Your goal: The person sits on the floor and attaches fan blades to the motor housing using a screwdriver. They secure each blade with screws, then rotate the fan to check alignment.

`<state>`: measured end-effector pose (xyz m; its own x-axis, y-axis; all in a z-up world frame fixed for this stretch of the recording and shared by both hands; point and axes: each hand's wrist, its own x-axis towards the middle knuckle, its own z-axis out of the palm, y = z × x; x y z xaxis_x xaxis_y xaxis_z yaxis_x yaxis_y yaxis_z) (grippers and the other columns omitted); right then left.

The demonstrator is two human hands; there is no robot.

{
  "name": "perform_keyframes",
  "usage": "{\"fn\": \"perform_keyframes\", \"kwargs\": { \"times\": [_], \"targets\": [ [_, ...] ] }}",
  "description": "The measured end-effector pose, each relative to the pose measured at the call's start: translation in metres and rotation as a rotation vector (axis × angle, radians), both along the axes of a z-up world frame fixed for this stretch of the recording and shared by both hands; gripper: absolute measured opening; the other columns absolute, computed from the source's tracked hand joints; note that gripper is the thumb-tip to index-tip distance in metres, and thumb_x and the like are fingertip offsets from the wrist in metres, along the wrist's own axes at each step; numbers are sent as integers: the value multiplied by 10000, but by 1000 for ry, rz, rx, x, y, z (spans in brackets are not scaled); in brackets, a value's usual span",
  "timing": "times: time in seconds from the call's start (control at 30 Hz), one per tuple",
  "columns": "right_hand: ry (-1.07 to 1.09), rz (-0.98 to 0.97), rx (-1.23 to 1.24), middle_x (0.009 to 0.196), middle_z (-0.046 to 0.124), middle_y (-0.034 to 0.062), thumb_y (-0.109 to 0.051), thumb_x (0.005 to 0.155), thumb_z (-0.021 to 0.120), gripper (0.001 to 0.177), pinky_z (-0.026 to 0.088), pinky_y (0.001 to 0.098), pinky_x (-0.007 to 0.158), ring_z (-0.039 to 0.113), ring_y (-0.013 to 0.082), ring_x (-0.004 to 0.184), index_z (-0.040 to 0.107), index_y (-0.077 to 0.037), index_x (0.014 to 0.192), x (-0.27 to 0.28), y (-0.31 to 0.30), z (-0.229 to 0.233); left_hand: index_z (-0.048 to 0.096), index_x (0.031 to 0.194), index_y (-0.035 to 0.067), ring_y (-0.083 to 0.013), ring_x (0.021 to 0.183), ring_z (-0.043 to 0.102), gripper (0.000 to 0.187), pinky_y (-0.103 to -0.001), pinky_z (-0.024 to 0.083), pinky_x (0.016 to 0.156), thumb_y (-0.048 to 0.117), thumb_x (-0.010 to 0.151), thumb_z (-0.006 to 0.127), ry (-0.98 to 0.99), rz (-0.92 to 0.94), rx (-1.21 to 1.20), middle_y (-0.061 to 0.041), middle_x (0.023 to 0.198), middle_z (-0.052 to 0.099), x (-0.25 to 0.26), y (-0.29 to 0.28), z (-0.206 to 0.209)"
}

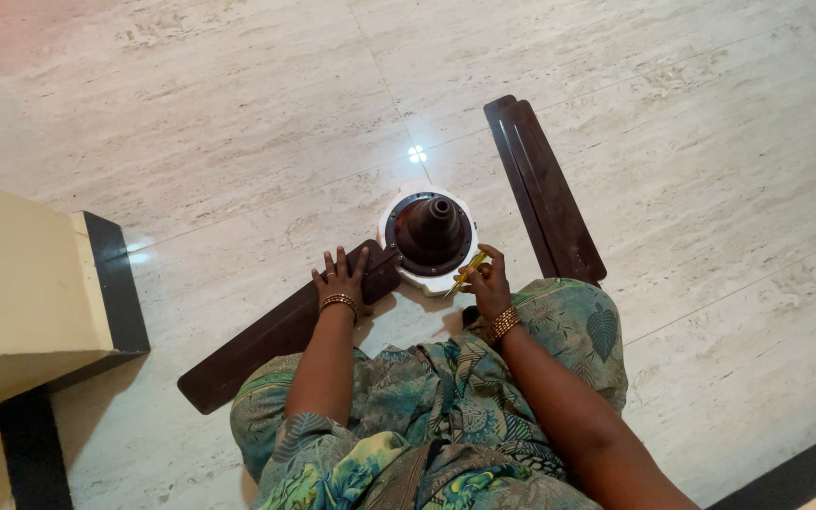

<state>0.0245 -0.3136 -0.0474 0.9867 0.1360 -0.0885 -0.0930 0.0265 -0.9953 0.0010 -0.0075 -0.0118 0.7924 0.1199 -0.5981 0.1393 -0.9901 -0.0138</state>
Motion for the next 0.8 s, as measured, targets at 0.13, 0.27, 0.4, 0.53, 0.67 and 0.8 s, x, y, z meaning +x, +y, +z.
{"fn": "perform_keyframes", "kwargs": {
  "times": [0.13,0.27,0.4,0.53,0.67,0.8],
  "targets": [
    [-35,7,-98,1040,723,129,-108,1013,574,478,644,310,693,728,178,926,373,-133,1446,3,1,-18,-232,1597,432,-399,1572,-56,1459,-659,90,1223,669,667,866,18,0,3,-131,1725,-152,4,-1,1],
    [-47,36,-131,1010,720,115,-109,1005,582,471,629,299,646,716,162,873,386,-128,1433,5,6,-23,-199,1626,454,-369,1581,43,1464,-665,111,1240,639,648,874,-19,6,8,-106,1749,-83,2,0,-5],
    [-83,68,-140,995,713,110,-101,1008,577,467,616,297,627,696,156,833,395,-126,1438,3,10,-20,-196,1599,452,-362,1590,-71,1462,-668,94,1221,652,637,886,-37,-8,14,-91,1730,-139,1,1,-10],
    [-65,80,-170,984,722,112,-97,1012,564,453,620,288,620,708,153,827,407,-133,1436,3,13,-15,-189,1587,438,-367,1583,-133,1466,-680,76,1215,690,620,884,-58,-18,-9,-81,1720,-190,1,4,-13],
    [-113,124,-166,987,711,125,-86,1014,565,458,613,287,624,711,152,866,402,-136,1440,1,14,-15,-179,1601,442,-366,1582,-129,1492,-697,74,1205,694,588,888,-130,-38,-3,-76,1725,-190,-1,3,-21],
    [-125,125,-152,1021,725,132,-82,1014,572,445,612,293,630,716,163,891,408,-136,1423,0,15,-16,-162,1594,463,-356,1585,-118,1477,-702,52,1207,706,579,883,-150,-39,-22,-69,1723,-189,-1,2,-24]
  ]
}}
